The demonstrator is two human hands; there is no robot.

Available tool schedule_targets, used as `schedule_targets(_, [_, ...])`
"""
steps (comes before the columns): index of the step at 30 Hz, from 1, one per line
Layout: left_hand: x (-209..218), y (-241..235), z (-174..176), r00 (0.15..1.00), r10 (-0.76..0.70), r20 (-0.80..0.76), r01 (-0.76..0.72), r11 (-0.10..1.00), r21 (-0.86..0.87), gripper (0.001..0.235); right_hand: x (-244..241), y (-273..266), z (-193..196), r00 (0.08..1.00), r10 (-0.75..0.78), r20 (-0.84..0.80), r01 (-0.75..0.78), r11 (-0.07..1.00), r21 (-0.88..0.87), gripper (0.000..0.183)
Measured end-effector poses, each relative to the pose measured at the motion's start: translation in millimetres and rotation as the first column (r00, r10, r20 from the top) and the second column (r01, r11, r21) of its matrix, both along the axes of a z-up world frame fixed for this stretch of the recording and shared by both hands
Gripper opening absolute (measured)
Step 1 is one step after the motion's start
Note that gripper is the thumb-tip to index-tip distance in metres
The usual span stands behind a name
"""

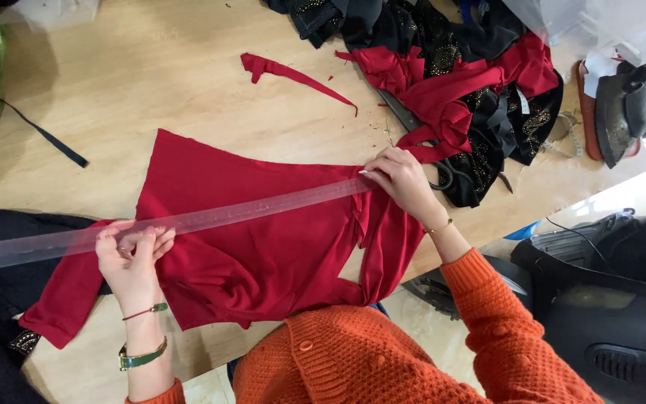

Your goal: Measuring red fabric with a ruler and cutting it with scissors on a work table.

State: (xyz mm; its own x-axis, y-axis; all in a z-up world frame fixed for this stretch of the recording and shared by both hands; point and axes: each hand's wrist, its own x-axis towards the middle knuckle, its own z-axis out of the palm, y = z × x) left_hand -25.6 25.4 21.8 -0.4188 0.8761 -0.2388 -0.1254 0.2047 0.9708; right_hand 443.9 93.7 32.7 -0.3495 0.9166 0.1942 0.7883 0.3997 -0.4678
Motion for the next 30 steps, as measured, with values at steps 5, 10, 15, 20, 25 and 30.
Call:
schedule_targets(5, [8, 0, 14, 1.0, 0.008, -0.03, -0.007, 0.999, 0.043, 0.033, -6, 9, 8, 0.989, 0.139, 0.041, -0.141, 0.99, 0.032, 0.009])
schedule_targets(10, [12, 2, 11, 0.997, 0.014, -0.072, -0.009, 0.998, 0.066, 0.03, -5, 18, 6, 0.969, 0.202, 0.14, -0.216, 0.972, 0.091, 0.014])
schedule_targets(15, [15, 4, 18, 0.993, 0.012, -0.12, -0.002, 0.997, 0.077, 0.03, 5, 24, -4, 0.955, 0.24, 0.175, -0.259, 0.961, 0.096, 0.019])
schedule_targets(20, [16, 13, 23, 0.985, 0.004, -0.171, 0.012, 0.995, 0.095, 0.031, -4, 23, -4, 0.965, 0.235, 0.111, -0.245, 0.967, 0.076, 0.019])
schedule_targets(25, [14, 21, 26, 0.98, -0.023, -0.196, 0.038, 0.996, 0.074, 0.03, -15, 19, -1, 0.977, 0.207, 0.047, -0.21, 0.977, 0.045, 0.016])
schedule_targets(30, [15, 29, 36, 0.967, -0.05, -0.25, 0.07, 0.995, 0.071, 0.026, -27, 18, 4, 0.982, 0.185, -0.024, -0.184, 0.982, 0.032, 0.016])
